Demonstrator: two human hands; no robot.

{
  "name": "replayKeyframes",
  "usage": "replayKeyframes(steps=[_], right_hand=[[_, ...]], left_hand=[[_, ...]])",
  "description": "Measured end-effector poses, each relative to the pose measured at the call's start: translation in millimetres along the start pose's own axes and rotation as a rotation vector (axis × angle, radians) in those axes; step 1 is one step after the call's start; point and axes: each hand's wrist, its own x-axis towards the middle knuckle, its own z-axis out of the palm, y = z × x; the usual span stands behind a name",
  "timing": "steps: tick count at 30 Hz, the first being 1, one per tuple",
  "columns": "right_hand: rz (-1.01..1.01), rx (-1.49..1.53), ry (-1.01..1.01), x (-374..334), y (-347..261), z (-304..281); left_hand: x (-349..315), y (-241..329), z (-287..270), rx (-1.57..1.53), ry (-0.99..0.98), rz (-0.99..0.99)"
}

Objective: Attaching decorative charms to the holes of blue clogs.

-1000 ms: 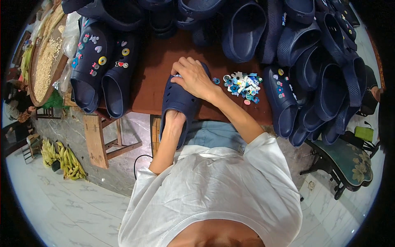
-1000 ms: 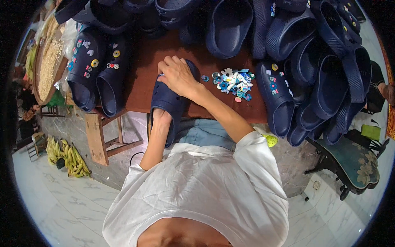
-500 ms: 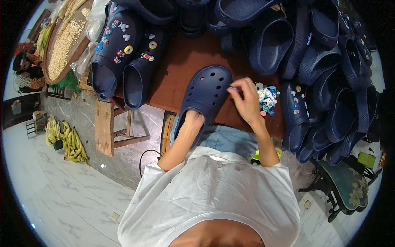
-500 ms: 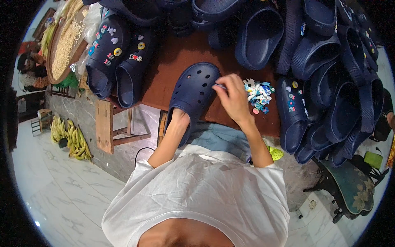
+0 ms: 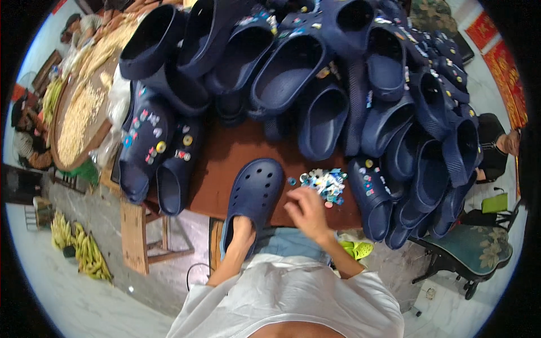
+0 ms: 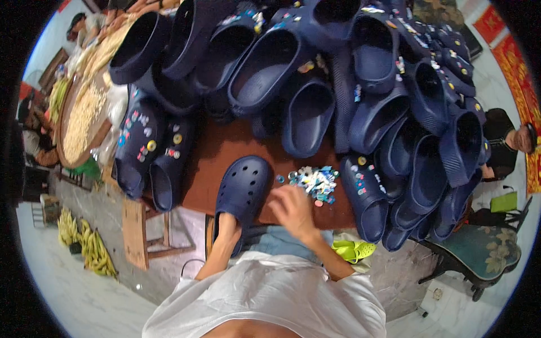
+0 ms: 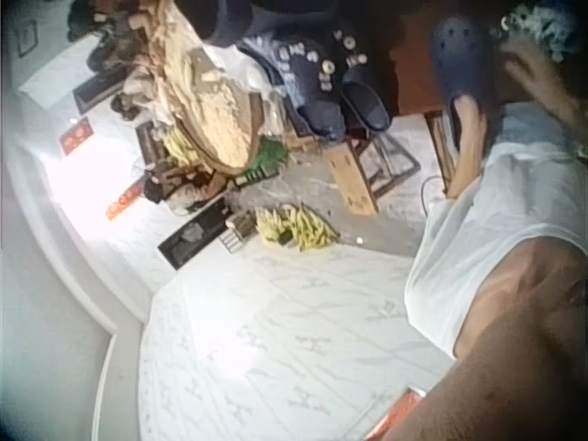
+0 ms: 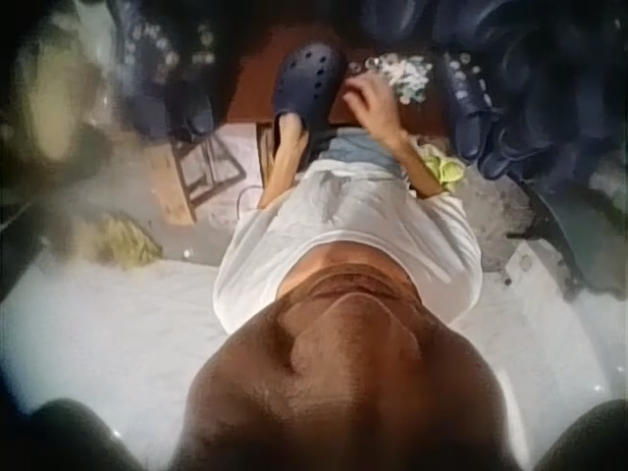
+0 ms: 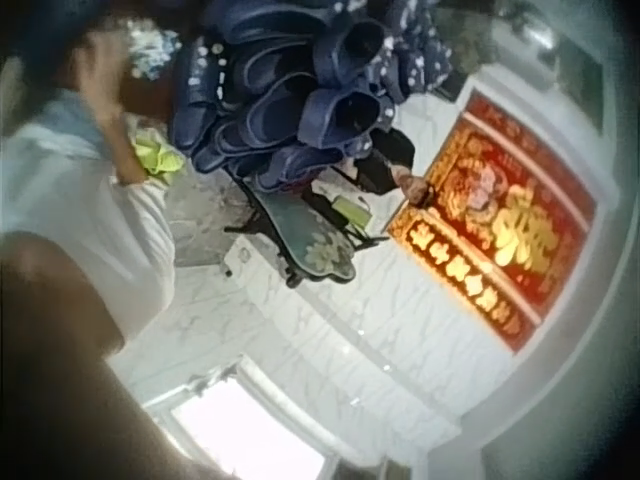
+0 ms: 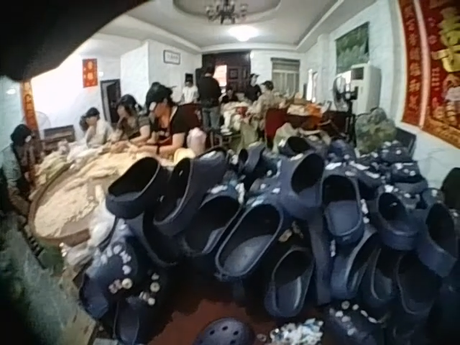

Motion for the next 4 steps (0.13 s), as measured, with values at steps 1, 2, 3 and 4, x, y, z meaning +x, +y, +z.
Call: replayKeyframes(steps=[1,2,3,4], right_hand=[[-0.019,0.049,-0.019,-1,-12,7],[-0.037,0.1,-0.042,-1,-25,14],[-0.054,0.123,-0.08,-6,-31,24],[-0.068,0.139,-0.119,-8,-35,34]], left_hand=[[-2,-2,-4,0.007,-0.029,0.005],[-3,-3,-8,0.032,-0.063,0.072],[-3,-3,-10,0.058,-0.094,0.143],[-7,4,-3,0.057,-0.187,0.169]])
